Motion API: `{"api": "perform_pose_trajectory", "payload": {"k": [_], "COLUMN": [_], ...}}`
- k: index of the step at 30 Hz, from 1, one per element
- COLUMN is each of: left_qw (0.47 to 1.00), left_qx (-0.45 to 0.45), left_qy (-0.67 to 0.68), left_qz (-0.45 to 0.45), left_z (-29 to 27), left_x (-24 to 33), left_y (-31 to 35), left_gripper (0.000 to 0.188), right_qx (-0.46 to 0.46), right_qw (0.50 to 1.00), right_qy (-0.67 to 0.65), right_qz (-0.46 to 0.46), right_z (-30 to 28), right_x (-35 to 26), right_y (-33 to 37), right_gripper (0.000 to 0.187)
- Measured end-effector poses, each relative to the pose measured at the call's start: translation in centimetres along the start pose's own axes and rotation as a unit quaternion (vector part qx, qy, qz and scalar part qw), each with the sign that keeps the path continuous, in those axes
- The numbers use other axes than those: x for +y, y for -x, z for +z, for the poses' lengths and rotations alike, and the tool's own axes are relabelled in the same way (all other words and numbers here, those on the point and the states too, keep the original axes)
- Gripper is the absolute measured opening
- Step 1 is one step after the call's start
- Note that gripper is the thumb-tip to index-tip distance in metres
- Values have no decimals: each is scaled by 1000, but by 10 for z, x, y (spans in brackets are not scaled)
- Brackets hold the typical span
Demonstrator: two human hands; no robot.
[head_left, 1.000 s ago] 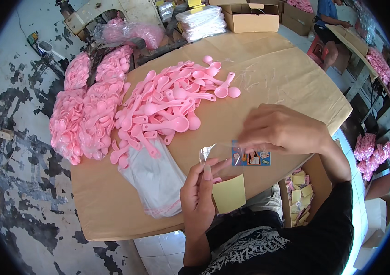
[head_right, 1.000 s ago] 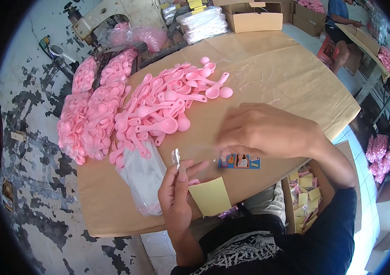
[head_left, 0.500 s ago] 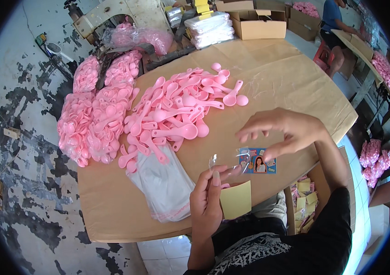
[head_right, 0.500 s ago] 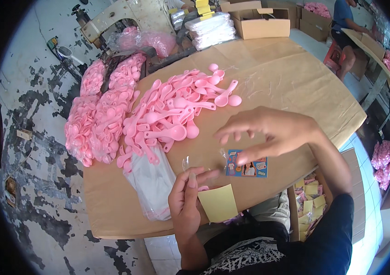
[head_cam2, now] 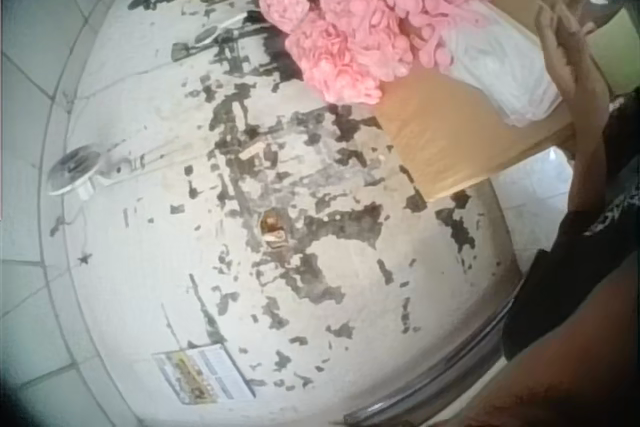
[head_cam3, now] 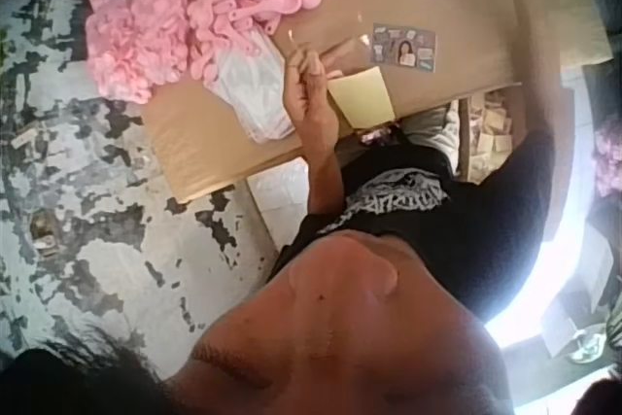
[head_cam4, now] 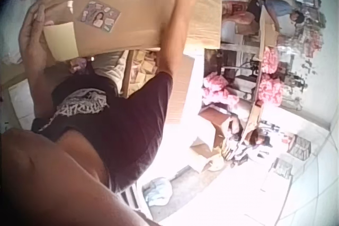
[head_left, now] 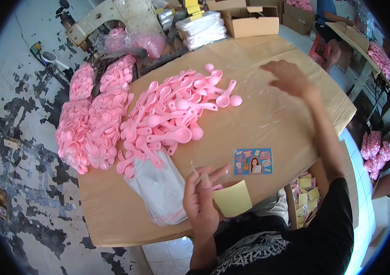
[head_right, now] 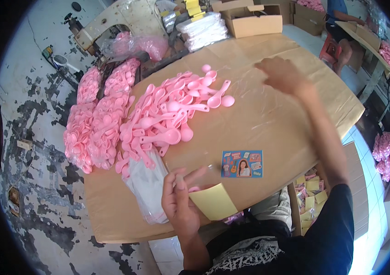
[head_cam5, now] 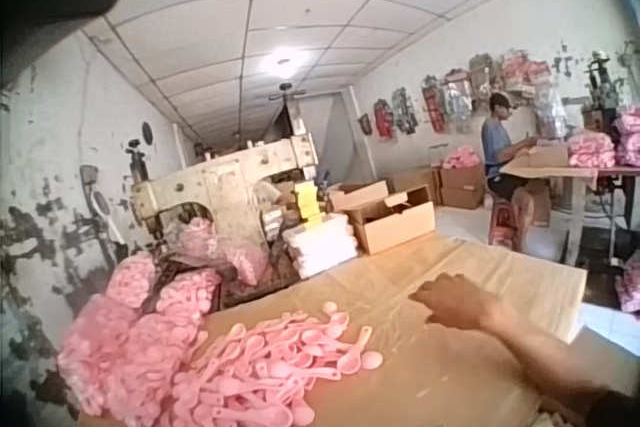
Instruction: Packaging pink plastic spoons and product labels into clear plastic bags.
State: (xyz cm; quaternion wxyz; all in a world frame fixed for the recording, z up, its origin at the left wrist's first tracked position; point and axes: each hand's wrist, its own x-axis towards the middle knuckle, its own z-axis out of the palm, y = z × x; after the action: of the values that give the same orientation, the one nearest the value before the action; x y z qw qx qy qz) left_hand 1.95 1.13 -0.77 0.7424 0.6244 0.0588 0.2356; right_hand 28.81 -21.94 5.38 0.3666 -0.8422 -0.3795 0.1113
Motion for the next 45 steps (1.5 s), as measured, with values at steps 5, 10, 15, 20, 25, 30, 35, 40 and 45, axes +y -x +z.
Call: {"api": "perform_pose_trajectory", "payload": {"k": [5, 10, 15, 20, 25, 30, 35, 40, 45], "left_qw": [992, 995, 994, 995, 994, 986, 992, 982, 977], "left_qx": [47, 19, -6, 30, 30, 26, -84, -133, -160], "left_qy": [114, 93, 106, 91, 101, 165, 58, 107, 121], "left_qz": [20, 38, 40, -40, -40, -24, -79, -75, -73], "left_z": [7, 5, 4, 1, -2, 1, -3, -4, -7], "left_x": [-7, -7, -8, -12, -15, -12, -11, -14, -17], "left_y": [-1, -12, -14, -7, -13, -13, -10, -10, -10], "left_gripper": [15, 17, 24, 31, 30, 27, 29, 29, 24], "right_qx": [333, 4, -34, 0, -29, 1, 15, 39, 47], "right_qw": [912, 976, 972, 965, 963, 958, 953, 948, 939], "right_qy": [221, -139, -144, -225, -227, -272, -286, -285, -217], "right_qz": [-95, -169, -182, -136, -139, -87, -100, -134, -261], "right_z": [27, 85, 118, 132, 126, 131, 131, 125, 120], "right_x": [-22, -100, -101, -91, -91, -84, -72, -68, -52], "right_y": [2, 42, 46, 41, 39, 41, 49, 54, 53], "right_gripper": [31, 24, 20, 17, 16, 12, 18, 19, 23]}}
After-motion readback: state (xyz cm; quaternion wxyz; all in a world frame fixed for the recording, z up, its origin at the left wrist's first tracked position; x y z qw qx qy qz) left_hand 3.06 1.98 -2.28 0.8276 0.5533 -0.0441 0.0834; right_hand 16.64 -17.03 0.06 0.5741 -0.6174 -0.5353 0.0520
